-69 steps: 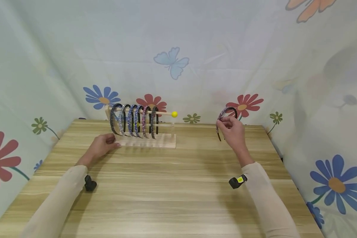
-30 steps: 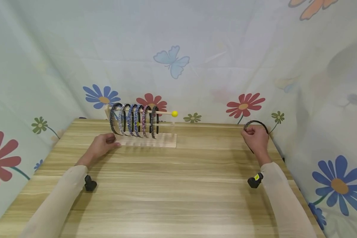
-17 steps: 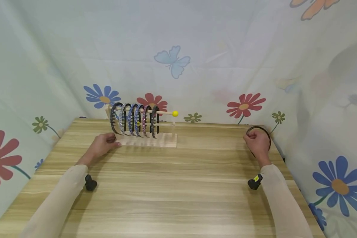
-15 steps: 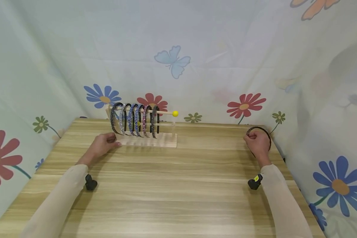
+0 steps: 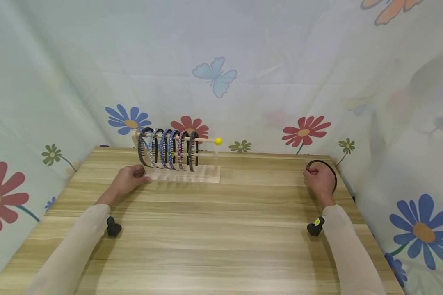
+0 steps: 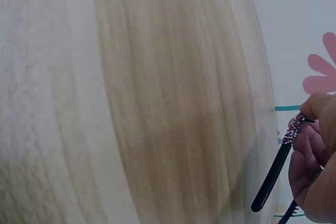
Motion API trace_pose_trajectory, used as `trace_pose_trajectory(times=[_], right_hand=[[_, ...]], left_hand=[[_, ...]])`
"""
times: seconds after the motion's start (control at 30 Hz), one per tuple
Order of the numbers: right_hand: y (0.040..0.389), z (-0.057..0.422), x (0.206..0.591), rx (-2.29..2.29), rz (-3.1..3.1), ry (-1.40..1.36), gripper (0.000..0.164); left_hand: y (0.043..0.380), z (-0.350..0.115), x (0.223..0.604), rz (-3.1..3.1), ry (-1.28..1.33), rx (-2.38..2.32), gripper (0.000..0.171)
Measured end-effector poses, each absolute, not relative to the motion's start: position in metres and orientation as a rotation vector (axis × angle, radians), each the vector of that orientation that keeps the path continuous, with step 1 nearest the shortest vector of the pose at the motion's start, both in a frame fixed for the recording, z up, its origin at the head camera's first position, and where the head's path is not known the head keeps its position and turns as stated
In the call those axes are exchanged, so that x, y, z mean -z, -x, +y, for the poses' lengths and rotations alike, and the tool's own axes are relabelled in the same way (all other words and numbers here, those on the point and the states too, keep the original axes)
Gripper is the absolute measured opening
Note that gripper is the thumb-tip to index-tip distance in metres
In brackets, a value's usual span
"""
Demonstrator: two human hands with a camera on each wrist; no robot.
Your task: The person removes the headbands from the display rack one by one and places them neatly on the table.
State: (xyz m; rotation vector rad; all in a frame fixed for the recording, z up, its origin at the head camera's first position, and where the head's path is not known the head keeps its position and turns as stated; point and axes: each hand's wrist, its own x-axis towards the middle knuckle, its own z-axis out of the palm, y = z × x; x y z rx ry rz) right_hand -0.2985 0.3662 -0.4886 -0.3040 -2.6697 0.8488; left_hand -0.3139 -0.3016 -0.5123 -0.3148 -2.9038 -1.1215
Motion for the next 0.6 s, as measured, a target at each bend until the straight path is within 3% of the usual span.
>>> trace_pose_trajectory(times=[0.3,0.6], right_hand=[[0.298,0.366,0.494,-0.857,-2.699,0.303,0.034],[0.298,0.363,0.5,-0.809,-2.7,0.28,0.03]], left_hand=[[0.313,-0.301,0.512,-2.908,0.315,1.131,0.064],[0.313,-0.303,0.512,-2.911,0.312,1.141,0.066]])
